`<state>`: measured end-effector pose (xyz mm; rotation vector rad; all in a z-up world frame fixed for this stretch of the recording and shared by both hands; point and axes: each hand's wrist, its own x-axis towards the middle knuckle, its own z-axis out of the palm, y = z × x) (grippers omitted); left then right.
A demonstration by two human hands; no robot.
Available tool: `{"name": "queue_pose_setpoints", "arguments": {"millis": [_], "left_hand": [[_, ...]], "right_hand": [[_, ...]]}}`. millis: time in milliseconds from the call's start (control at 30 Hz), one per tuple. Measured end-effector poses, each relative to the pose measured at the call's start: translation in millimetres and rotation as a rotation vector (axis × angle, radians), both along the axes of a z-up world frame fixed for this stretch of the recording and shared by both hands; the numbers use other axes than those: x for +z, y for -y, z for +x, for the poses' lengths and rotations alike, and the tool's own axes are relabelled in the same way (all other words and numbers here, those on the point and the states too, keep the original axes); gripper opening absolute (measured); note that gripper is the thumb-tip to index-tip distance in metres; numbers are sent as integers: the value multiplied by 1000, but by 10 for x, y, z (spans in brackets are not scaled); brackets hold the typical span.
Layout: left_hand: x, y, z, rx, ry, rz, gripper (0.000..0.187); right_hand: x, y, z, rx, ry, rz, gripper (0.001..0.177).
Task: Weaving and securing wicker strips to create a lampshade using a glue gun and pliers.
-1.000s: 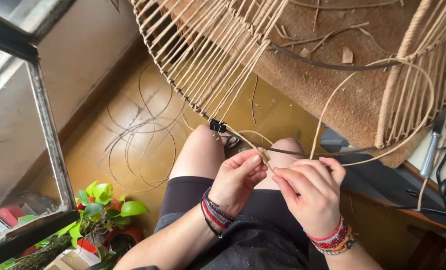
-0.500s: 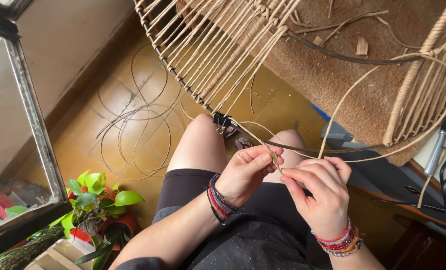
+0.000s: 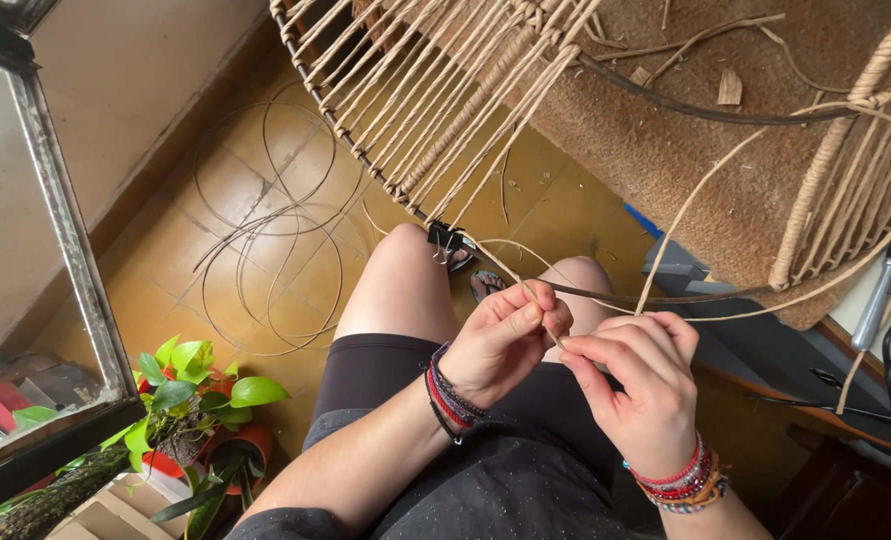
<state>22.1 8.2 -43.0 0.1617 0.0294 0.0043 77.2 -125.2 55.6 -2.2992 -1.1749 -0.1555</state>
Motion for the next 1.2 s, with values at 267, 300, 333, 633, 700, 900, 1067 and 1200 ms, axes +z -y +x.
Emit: {"name": "queue_pose_setpoints", "arguments": {"millis": [267,300,333,633,700,900,1067,1200], "left_hand": [[-46,95,10,59,7,-122,7],[-49,96,21,87,14,-119,10],[-68,98,23,85,15,-117,10],[-375,-43,-48,124,27,-66,50],[-325,-186,-104,20,97,34,66],[71,-311,-60,-218,-248,1082,61],[199,-317,-29,-215,-225,1258,59],[139,-310,-47,-242,-142,1059,56]], "right_hand": [[-28,51,-5,-5,-24,-15,9],[-26,52,-3,-4,-29,-11,10],[-22,48,1,-6,-28,-10,10],[-34,99,6,-11,-61,0,11],[-13,83,15,16,-15,0,10],[-31,97,11,54,89,-32,5],[-40,106,12,56,111,-24,4],[-68,122,-14,48,93,-16,4]]}}
